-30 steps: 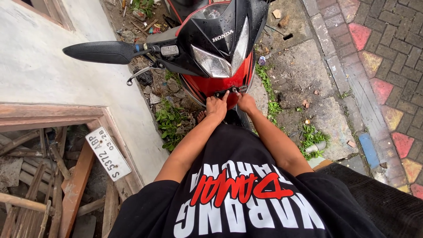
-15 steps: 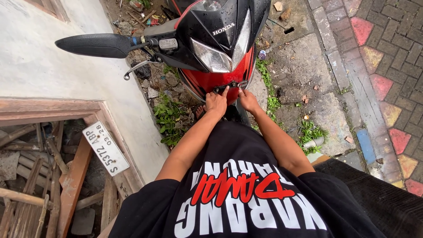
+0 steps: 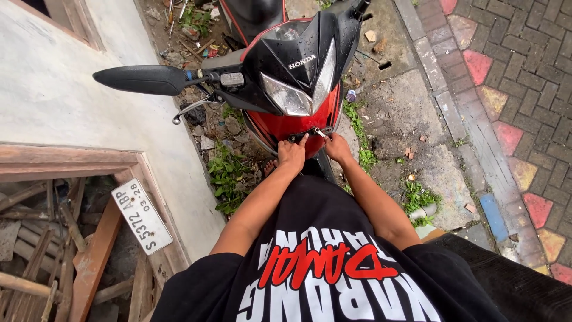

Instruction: Tightening the front license plate bracket on a motorcycle using a wrench and hands.

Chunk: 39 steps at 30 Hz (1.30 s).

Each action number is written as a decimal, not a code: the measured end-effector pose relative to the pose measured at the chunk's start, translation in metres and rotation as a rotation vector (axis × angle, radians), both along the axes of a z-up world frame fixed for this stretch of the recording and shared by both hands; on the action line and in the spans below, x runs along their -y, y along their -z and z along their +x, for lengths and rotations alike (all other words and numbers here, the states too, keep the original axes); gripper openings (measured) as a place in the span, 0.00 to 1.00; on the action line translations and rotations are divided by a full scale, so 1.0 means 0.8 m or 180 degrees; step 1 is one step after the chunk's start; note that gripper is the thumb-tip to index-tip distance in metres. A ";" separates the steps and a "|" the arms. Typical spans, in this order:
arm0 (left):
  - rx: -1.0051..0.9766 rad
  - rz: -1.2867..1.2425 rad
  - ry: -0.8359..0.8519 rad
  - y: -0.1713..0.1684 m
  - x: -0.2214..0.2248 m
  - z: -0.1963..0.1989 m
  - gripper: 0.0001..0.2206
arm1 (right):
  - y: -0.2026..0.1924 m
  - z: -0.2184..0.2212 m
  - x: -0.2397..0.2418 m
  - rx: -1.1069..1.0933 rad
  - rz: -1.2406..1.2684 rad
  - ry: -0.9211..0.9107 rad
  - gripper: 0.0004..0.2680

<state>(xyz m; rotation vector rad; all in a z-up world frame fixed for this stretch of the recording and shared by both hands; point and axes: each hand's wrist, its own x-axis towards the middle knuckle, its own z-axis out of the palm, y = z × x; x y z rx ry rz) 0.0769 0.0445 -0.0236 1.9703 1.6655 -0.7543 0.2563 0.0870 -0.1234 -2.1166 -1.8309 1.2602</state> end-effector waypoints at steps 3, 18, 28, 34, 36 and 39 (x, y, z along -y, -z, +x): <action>-0.0031 0.0015 0.0015 0.012 -0.001 0.001 0.38 | -0.014 -0.004 0.005 0.0009 0.0033 -0.0008 0.16; 0.0146 0.0071 -0.0061 -0.014 -0.002 -0.006 0.37 | -0.073 -0.014 0.012 0.1342 0.1027 -0.0633 0.11; 0.0020 0.0025 -0.0041 -0.012 -0.006 -0.001 0.37 | -0.051 -0.056 0.038 -0.2806 -0.1498 0.1947 0.10; 0.0173 0.0048 -0.0099 0.011 -0.005 -0.004 0.37 | 0.039 -0.008 0.020 -0.2494 -0.0240 0.1711 0.10; 0.0132 0.0045 -0.0142 0.012 -0.006 -0.002 0.36 | 0.018 -0.009 0.025 -0.2454 -0.0197 0.1673 0.09; 0.0158 0.0063 -0.0158 0.006 -0.004 -0.002 0.35 | 0.034 0.004 0.023 -0.1190 -0.0063 0.0850 0.14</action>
